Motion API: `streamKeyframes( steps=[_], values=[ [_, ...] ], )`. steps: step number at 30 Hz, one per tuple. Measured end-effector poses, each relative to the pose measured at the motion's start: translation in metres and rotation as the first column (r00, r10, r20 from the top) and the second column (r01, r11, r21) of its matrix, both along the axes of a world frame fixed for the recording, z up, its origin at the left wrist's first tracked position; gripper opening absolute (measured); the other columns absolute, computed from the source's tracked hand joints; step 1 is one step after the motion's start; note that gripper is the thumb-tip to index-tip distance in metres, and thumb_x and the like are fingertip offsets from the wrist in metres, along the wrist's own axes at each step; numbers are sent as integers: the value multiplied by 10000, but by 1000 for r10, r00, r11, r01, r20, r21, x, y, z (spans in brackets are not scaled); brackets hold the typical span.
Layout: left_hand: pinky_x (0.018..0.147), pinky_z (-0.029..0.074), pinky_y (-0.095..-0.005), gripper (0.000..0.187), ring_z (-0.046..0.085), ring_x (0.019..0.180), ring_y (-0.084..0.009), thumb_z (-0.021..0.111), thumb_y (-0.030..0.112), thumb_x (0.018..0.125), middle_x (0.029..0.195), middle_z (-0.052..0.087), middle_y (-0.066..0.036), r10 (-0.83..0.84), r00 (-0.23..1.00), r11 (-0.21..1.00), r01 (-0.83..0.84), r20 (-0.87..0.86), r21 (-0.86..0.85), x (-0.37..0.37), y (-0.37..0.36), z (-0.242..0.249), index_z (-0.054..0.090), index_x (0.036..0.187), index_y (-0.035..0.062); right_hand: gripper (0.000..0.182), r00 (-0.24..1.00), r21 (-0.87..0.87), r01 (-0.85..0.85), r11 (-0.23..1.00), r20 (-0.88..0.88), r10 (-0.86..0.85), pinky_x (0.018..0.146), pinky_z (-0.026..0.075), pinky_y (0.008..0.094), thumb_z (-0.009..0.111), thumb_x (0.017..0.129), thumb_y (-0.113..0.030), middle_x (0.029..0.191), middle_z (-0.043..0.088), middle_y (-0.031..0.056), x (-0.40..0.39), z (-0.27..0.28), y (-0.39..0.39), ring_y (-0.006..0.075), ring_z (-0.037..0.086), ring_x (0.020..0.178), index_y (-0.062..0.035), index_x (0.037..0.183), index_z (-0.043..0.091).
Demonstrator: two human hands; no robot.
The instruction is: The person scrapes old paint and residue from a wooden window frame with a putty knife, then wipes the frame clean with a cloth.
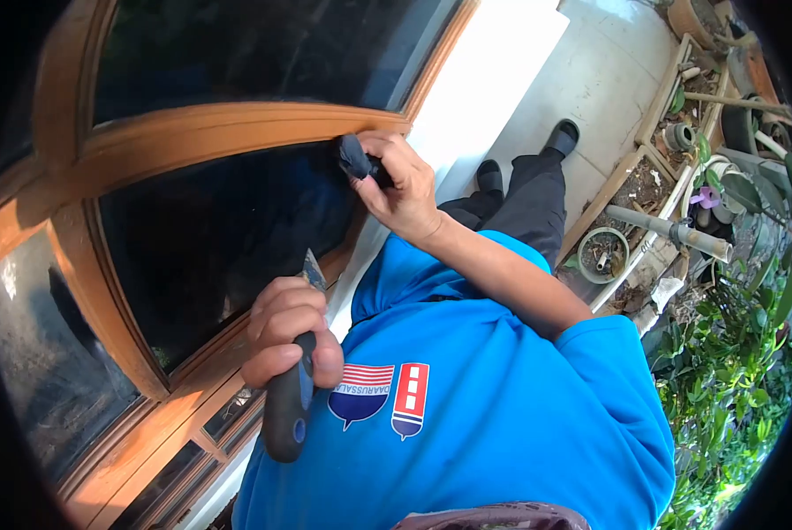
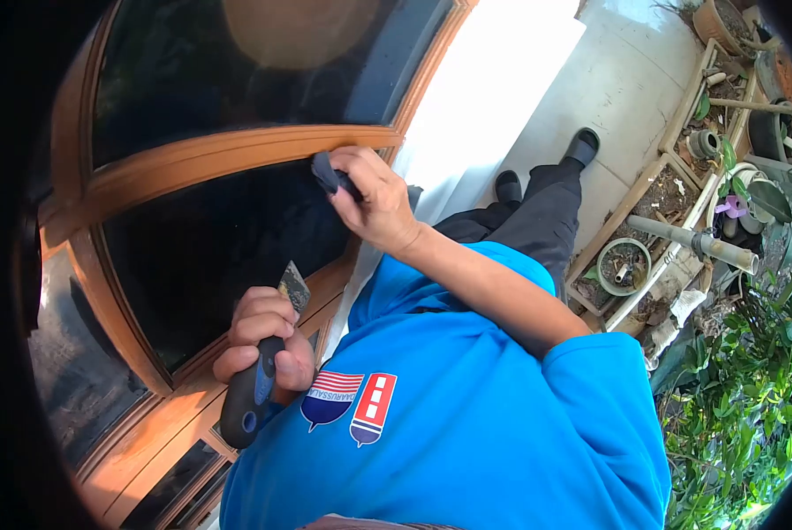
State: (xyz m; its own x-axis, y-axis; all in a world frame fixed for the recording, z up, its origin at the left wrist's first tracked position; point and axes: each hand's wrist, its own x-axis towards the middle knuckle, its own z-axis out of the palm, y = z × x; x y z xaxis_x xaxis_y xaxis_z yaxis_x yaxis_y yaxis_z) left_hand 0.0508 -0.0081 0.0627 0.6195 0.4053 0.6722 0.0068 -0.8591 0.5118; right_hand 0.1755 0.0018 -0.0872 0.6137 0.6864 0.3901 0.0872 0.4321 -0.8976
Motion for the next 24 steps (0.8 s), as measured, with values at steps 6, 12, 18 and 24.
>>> streamKeyframes(
  steps=[6, 12, 18, 24],
  values=[
    [477, 423, -365, 314, 487, 479, -181, 592, 228, 931, 670, 510, -84, 17, 999, 999, -19, 45, 38, -16, -11, 5, 417, 1165, 111, 435, 875, 262, -317, 911, 452, 174, 973, 491, 450, 695, 669, 33, 1160, 591, 186, -26, 1, -11, 365, 607, 1098, 34, 1103, 702],
    [472, 406, -361, 318, 479, 468, -181, 601, 224, 914, 668, 517, -80, 107, 991, 993, -110, 83, 37, -26, -38, 14, 431, 1162, 120, 297, 956, 387, -6, 922, 274, -109, 832, 459, 410, 684, 685, 7, 1035, 639, 100, 14, 81, 29, 300, 604, 993, -64, 972, 709],
    [516, 401, -361, 318, 504, 519, -185, 607, 227, 897, 682, 524, -69, 160, 986, 987, -161, 34, 12, -28, -64, 27, 444, 1154, 137, 181, 690, 357, -554, 752, 702, 176, 807, 497, 371, 612, 761, -162, 1093, 612, 98, -86, 21, 2, 253, 594, 957, -41, 888, 656],
    [490, 468, -348, 353, 523, 487, -190, 631, 121, 872, 652, 545, -73, 274, 960, 962, -274, 59, -7, -33, -96, 33, 408, 1145, 127, 182, 877, 322, -374, 870, 428, 219, 761, 514, 358, 715, 735, 1, 1025, 620, 126, -33, 34, -24, 273, 613, 930, -2, 915, 688]
  ],
)
